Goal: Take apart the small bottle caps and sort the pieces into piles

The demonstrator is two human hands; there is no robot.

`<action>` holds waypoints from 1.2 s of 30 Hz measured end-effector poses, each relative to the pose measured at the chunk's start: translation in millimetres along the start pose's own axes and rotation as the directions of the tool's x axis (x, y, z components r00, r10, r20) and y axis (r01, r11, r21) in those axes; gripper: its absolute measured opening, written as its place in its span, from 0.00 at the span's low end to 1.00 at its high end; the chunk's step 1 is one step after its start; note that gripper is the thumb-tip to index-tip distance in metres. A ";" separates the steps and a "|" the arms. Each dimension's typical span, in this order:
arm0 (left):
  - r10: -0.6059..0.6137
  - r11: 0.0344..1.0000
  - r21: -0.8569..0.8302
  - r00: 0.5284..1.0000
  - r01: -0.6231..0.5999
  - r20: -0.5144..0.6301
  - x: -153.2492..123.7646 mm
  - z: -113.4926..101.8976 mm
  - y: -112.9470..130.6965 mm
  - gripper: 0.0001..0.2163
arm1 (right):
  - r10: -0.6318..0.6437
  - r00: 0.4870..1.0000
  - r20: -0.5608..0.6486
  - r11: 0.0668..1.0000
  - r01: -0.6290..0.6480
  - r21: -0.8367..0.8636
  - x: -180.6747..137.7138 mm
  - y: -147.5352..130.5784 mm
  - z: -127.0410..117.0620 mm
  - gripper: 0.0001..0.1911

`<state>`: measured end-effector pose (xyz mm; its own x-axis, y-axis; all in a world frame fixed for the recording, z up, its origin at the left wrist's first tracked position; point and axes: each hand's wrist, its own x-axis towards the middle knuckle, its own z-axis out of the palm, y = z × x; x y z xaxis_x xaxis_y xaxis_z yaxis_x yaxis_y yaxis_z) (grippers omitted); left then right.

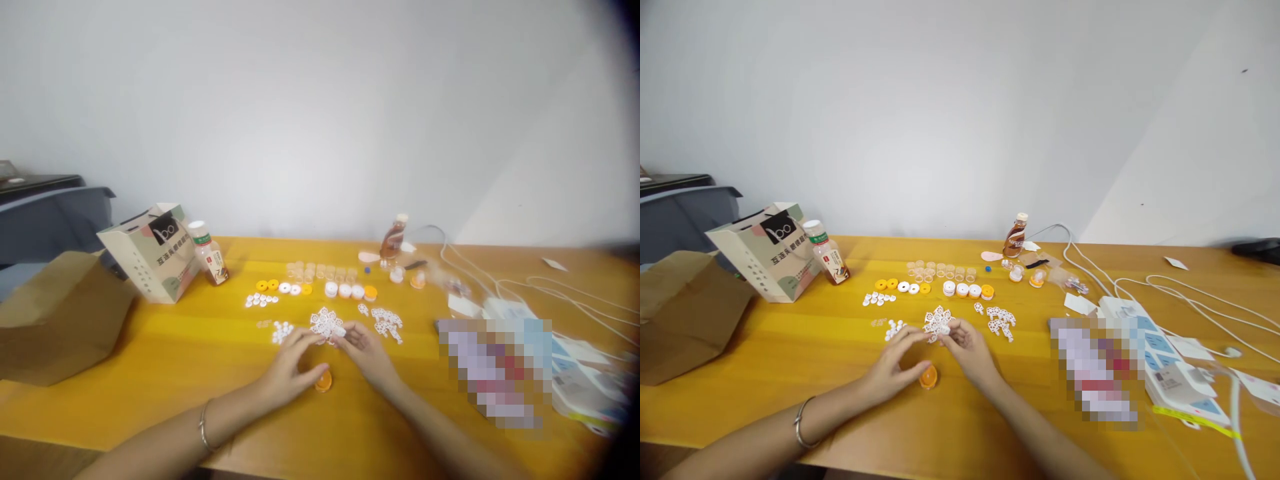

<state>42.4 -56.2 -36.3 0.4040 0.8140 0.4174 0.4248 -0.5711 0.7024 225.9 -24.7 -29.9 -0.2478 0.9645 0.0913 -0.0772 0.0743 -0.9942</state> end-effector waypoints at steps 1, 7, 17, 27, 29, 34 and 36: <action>0.006 0.999 -0.033 0.999 -0.007 -0.037 6.0 -1.7 0.3 0.16 | 0.004 0.999 0.037 1.000 -0.004 -0.002 3.4 -5.1 -0.4 0.15; 0.015 0.969 -0.245 0.996 -0.037 -0.091 31.9 1.6 -3.8 0.14 | -0.002 0.983 0.184 0.998 -0.008 0.055 15.6 -11.5 -0.1 0.12; 0.022 0.958 -0.277 0.981 -0.076 -0.192 24.0 15.2 -18.5 0.10 | 0.140 0.981 0.134 0.949 -0.172 0.266 5.5 7.8 6.8 0.13; 0.382 0.883 0.320 0.922 -0.343 -0.068 18.4 7.6 -30.1 0.15 | 0.044 0.999 0.020 0.998 -0.045 0.037 5.9 3.4 2.1 0.12; 0.421 0.850 0.371 0.906 -0.375 -0.048 18.5 7.6 -32.1 0.14 | 0.040 0.999 0.017 0.999 -0.041 0.010 5.0 4.4 2.8 0.11; 0.436 0.784 0.472 0.899 -0.402 0.041 17.9 5.4 -28.6 0.13 | -0.004 1.000 0.016 0.996 0.005 -0.084 1.2 6.0 5.8 0.10; 0.420 0.764 0.507 0.904 -0.399 0.078 17.2 4.7 -26.8 0.12 | -0.031 0.999 0.015 0.990 0.033 -0.136 -0.8 5.9 7.1 0.10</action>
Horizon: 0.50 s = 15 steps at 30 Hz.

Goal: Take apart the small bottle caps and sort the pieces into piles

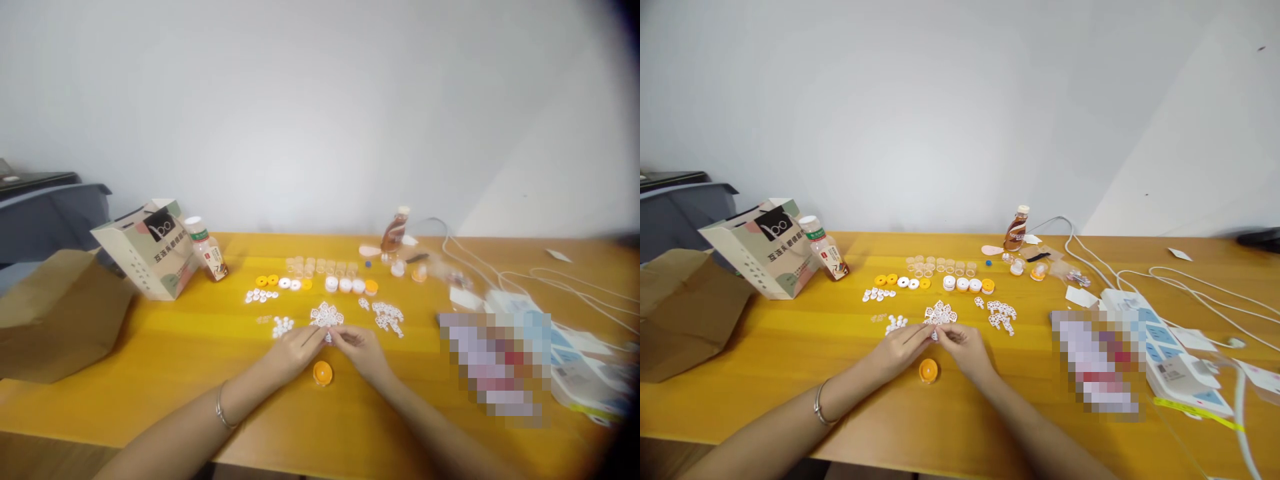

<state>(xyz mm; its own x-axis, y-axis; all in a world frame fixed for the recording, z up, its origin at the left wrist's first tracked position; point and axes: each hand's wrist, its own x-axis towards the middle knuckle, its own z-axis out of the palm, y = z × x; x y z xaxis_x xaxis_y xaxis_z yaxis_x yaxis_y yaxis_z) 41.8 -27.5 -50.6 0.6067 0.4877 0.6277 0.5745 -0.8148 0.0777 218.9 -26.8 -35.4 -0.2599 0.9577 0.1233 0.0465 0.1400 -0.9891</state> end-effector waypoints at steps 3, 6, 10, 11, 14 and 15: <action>-0.012 0.999 0.039 0.999 0.011 0.044 -0.5 -0.2 1.2 0.09 | -0.061 0.998 -0.014 0.994 0.060 -0.094 -2.6 -0.9 1.6 0.10; -0.029 0.998 0.051 0.998 0.026 0.060 -0.7 0.2 2.1 0.09 | -0.138 0.990 -0.026 0.975 0.131 -0.182 -4.2 -1.5 2.6 0.09; -0.021 0.997 0.078 0.997 0.015 0.068 0.2 -2.0 3.9 0.08 | -0.201 0.979 -0.025 0.954 0.191 -0.229 -5.2 -0.1 2.8 0.09; -0.017 0.996 0.086 0.997 0.010 0.073 0.5 -2.8 4.5 0.08 | -0.206 0.978 -0.023 0.953 0.196 -0.230 -5.3 0.6 2.7 0.09; -0.014 0.996 0.085 0.998 0.009 0.062 0.5 -4.7 5.9 0.09 | -0.194 0.980 -0.030 0.960 0.184 -0.213 -5.0 1.6 1.9 0.09; -0.014 0.997 0.071 0.998 0.010 0.059 0.2 -4.8 6.2 0.09 | -0.178 0.983 -0.043 0.966 0.166 -0.198 -4.6 1.3 1.5 0.10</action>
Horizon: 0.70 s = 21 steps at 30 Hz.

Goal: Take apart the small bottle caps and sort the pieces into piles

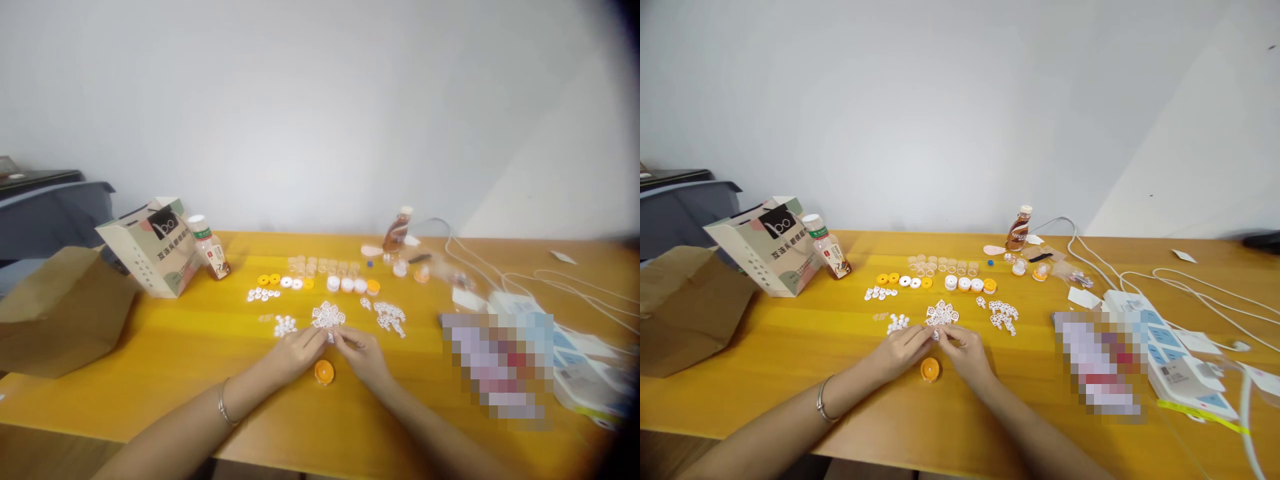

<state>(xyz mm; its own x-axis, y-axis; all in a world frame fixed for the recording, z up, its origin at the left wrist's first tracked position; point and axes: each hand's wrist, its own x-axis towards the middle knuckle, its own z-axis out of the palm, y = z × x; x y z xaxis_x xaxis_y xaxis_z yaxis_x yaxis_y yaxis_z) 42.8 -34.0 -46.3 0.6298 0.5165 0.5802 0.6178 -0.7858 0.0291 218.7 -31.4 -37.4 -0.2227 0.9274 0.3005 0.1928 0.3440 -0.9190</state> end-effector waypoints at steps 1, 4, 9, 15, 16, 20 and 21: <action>-0.002 1.000 -0.020 1.000 0.002 -0.003 -0.5 0.3 0.1 0.09 | 0.027 1.000 -0.012 0.999 -0.027 0.021 0.6 -0.4 -0.5 0.10; -0.043 0.993 -0.113 0.998 0.038 -0.036 -2.2 3.5 -0.5 0.08 | 0.126 0.991 -0.041 0.987 -0.121 0.106 2.9 -1.8 -1.5 0.12; -0.136 0.967 -0.229 0.987 0.113 -0.088 -2.8 9.4 -3.8 0.07 | 0.195 0.981 0.007 0.960 -0.192 0.206 5.9 -0.1 0.6 0.14; -0.181 0.946 -0.288 0.980 0.149 -0.085 -2.7 7.8 -10.3 0.07 | 0.199 0.975 -0.095 0.975 -0.187 0.119 15.0 0.0 -13.3 0.16; -0.195 0.940 -0.302 0.977 0.161 -0.086 -2.7 7.1 -11.9 0.07 | 0.198 0.971 -0.130 0.978 -0.187 0.094 17.6 -0.1 -18.3 0.16; -0.238 0.910 -0.372 0.965 0.183 -0.106 -1.9 5.0 -16.8 0.06 | 0.198 0.954 -0.225 0.979 -0.202 0.004 26.5 4.6 -33.2 0.14; -0.243 0.903 -0.388 0.964 0.183 -0.111 -1.6 4.6 -17.2 0.05 | 0.196 0.954 -0.228 0.978 -0.207 -0.025 27.6 6.9 -34.2 0.13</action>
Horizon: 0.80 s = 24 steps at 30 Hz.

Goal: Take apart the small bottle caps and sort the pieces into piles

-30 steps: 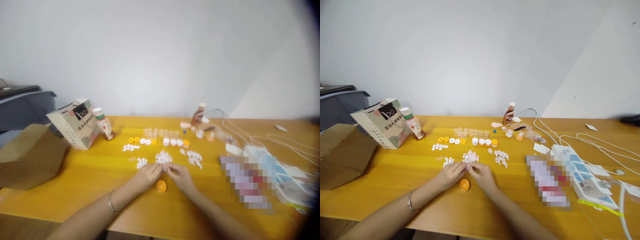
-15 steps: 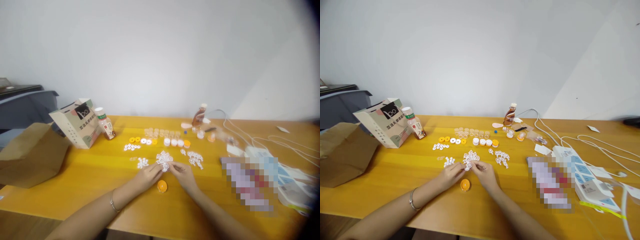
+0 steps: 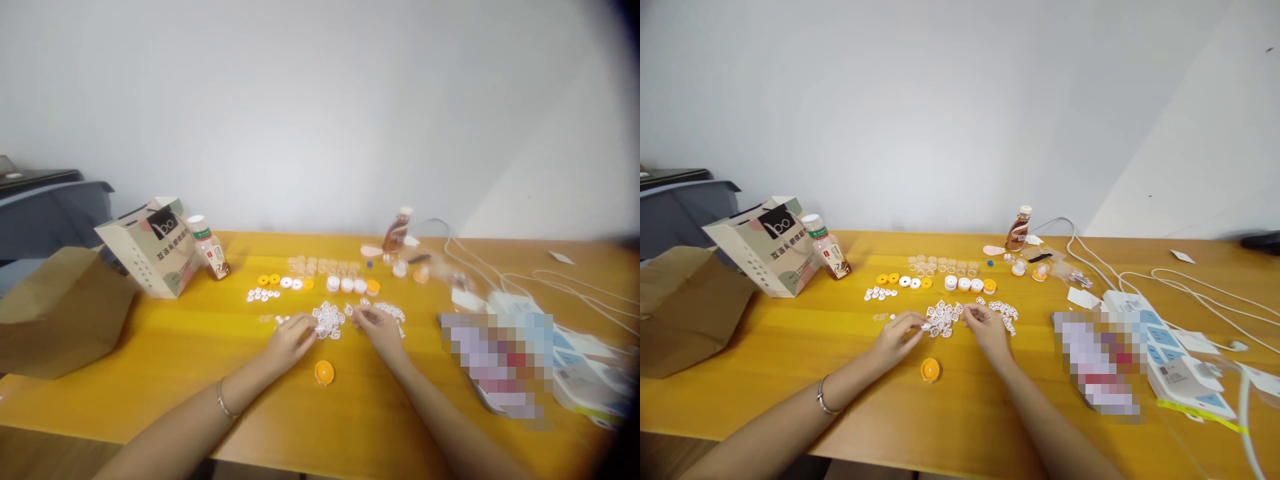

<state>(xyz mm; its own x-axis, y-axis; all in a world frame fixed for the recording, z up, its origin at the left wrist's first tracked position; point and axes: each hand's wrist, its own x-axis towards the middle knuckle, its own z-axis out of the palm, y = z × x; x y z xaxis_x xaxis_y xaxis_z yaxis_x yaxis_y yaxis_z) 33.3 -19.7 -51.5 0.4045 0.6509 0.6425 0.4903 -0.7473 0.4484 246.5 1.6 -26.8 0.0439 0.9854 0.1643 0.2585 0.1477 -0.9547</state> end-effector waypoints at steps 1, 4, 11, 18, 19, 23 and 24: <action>-0.004 1.000 -0.013 1.000 0.004 -0.006 0.3 -0.3 0.2 0.05 | -0.006 1.000 0.001 0.999 0.006 -0.033 1.1 2.4 0.5 0.12; -0.031 0.999 -0.015 1.000 0.031 -0.006 0.0 -0.1 1.3 0.03 | -0.034 0.999 0.023 0.991 0.037 -0.130 1.9 9.8 5.4 0.10; -0.033 0.996 0.088 0.999 0.031 0.016 -2.6 2.7 -1.8 0.04 | -0.031 0.997 0.068 0.981 0.043 -0.187 4.9 18.9 8.3 0.08; 0.067 0.984 0.162 0.998 -0.069 0.021 -2.3 2.0 0.5 0.05 | -0.049 0.999 0.023 0.980 0.053 -0.194 5.3 14.4 5.8 0.12; 0.089 0.980 0.180 0.996 -0.091 0.018 -2.0 1.4 2.1 0.05 | -0.066 0.998 0.013 0.982 0.068 -0.175 2.8 12.0 6.5 0.13; 0.163 0.958 0.239 0.987 -0.161 0.010 -1.6 -0.6 7.3 0.06 | -0.164 0.967 0.197 0.986 0.165 0.010 -17.1 0.1 15.3 0.12; 0.173 0.955 0.243 0.985 -0.171 0.013 -1.9 -0.7 7.8 0.06 | -0.190 0.946 0.263 0.982 0.181 0.056 -22.9 -2.6 18.5 0.12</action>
<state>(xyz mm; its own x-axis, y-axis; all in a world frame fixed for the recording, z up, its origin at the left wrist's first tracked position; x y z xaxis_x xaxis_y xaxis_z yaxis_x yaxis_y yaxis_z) 35.8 -26.9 -48.8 0.4934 0.5135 0.7021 0.5867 -0.7923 0.1672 226.9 -19.8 -32.7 -0.2615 0.9263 0.2713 0.2076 0.3285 -0.9214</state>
